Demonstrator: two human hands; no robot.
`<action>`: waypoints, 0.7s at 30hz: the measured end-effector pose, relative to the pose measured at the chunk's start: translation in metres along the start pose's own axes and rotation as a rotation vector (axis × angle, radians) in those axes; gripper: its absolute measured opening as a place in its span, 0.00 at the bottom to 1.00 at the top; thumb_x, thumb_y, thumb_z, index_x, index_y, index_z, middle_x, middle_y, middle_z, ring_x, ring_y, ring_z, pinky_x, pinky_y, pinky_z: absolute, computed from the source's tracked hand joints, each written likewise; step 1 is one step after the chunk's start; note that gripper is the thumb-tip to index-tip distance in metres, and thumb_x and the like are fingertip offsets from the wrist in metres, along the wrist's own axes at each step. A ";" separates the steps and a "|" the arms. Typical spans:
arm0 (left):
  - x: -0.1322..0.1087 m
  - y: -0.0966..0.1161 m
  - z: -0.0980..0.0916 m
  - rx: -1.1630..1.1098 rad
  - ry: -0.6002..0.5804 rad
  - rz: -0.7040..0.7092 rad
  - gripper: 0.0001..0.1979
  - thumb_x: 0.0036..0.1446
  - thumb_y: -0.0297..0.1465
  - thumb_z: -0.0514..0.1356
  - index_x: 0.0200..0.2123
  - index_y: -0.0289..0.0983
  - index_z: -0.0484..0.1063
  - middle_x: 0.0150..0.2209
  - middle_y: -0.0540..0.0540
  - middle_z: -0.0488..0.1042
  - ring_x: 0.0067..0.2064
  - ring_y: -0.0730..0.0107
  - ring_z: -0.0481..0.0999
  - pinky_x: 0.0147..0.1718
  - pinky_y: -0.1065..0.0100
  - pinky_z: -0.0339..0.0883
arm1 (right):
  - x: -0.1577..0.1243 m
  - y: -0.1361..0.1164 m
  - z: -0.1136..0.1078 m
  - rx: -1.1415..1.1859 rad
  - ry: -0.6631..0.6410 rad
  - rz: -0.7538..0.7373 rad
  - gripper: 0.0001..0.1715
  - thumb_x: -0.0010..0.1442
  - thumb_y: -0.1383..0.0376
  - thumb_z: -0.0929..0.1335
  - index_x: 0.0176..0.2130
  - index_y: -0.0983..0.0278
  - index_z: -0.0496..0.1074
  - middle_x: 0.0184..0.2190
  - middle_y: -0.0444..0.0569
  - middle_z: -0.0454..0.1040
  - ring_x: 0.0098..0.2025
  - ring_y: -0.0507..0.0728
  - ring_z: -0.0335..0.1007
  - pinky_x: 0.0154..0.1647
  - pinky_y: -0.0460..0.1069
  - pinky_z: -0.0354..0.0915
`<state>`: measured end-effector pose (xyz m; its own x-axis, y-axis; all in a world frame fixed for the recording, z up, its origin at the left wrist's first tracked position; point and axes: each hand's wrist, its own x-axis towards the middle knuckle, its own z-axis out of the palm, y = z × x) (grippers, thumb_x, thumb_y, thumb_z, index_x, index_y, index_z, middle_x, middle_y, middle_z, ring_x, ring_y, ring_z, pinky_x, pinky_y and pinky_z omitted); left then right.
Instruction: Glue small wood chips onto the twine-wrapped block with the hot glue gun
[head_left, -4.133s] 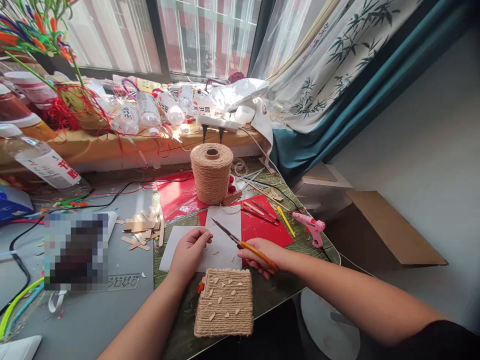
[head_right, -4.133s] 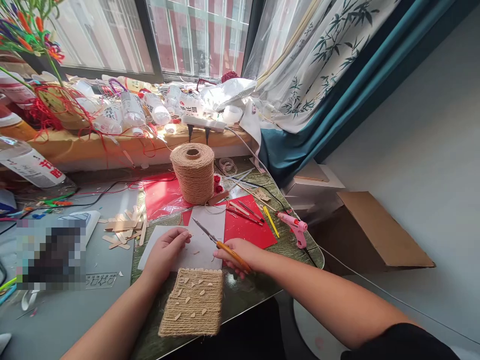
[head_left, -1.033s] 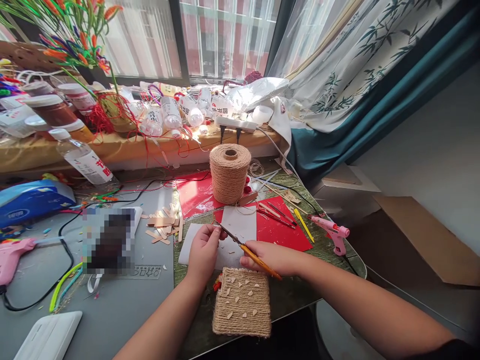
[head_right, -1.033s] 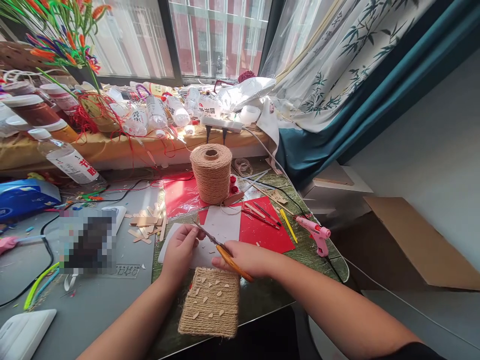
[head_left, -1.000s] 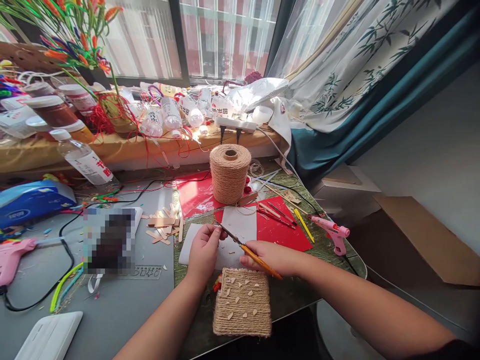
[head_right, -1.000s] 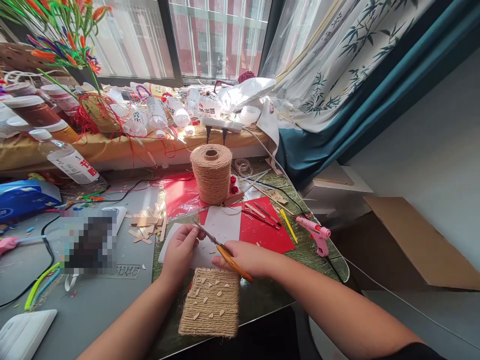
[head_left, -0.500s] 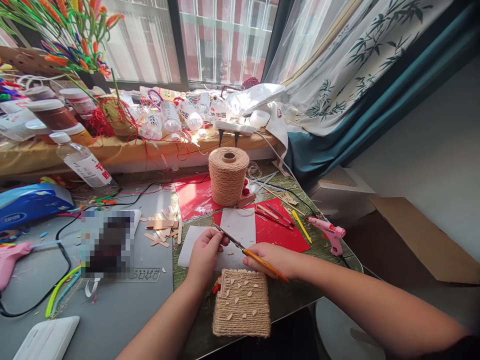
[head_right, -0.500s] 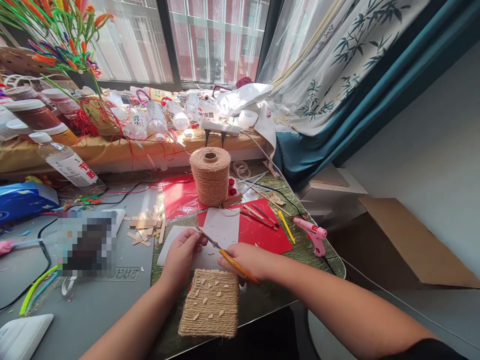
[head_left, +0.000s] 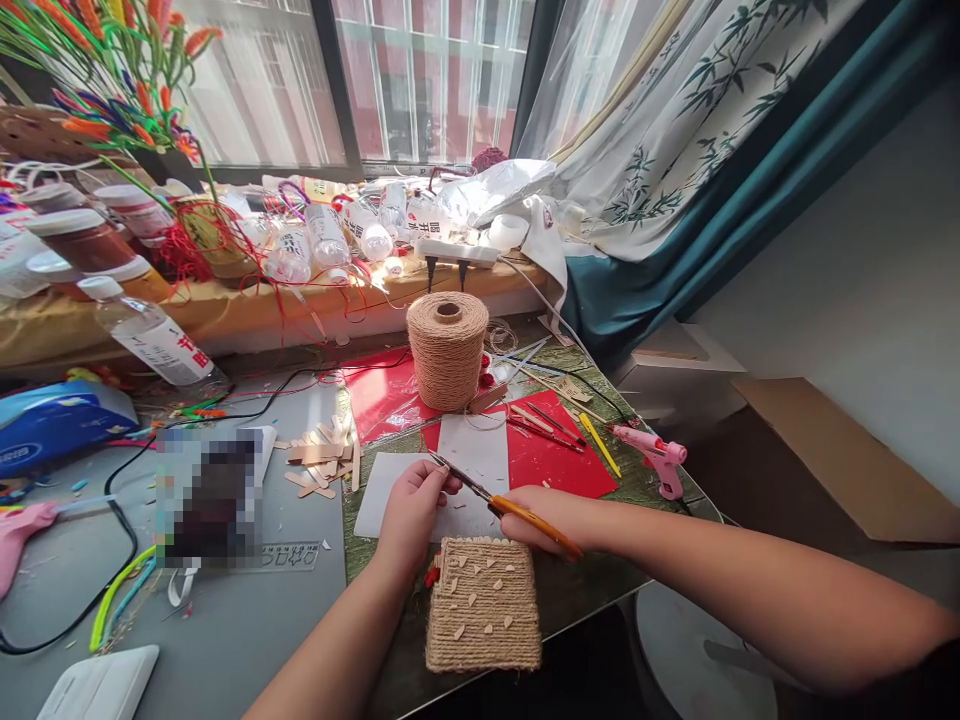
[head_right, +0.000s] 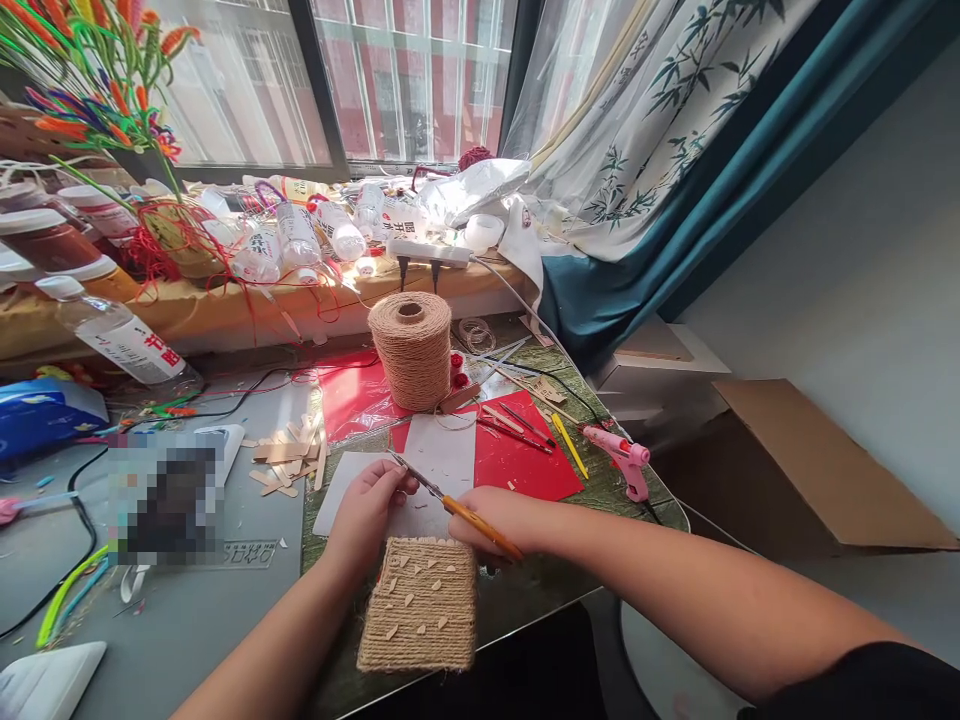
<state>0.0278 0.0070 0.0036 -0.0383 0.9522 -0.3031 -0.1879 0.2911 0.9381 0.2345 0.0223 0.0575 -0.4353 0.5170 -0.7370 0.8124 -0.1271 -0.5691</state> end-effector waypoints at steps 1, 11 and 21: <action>0.001 -0.001 0.000 -0.002 -0.001 0.001 0.13 0.58 0.40 0.64 0.28 0.38 0.72 0.31 0.46 0.78 0.33 0.67 0.70 0.34 0.68 0.61 | 0.000 0.001 -0.001 -0.013 0.016 -0.009 0.06 0.54 0.64 0.64 0.28 0.62 0.69 0.18 0.43 0.70 0.18 0.53 0.65 0.20 0.45 0.60; 0.011 -0.009 -0.004 -0.093 0.018 -0.025 0.13 0.55 0.41 0.66 0.30 0.37 0.72 0.32 0.45 0.79 0.34 0.68 0.73 0.33 0.69 0.62 | 0.004 -0.015 0.004 0.103 0.038 0.144 0.03 0.52 0.66 0.66 0.27 0.61 0.65 0.12 0.42 0.63 0.15 0.57 0.64 0.20 0.48 0.62; 0.006 0.002 -0.014 0.078 0.072 0.130 0.15 0.60 0.45 0.65 0.34 0.38 0.74 0.36 0.44 0.80 0.37 0.65 0.73 0.37 0.66 0.65 | -0.001 0.020 -0.016 0.315 0.134 0.049 0.16 0.62 0.57 0.65 0.25 0.60 0.59 0.14 0.38 0.59 0.14 0.51 0.58 0.16 0.45 0.56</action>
<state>0.0137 0.0122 0.0012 -0.1279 0.9741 -0.1866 -0.1005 0.1745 0.9795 0.2573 0.0325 0.0527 -0.3265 0.6079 -0.7238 0.6625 -0.3990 -0.6340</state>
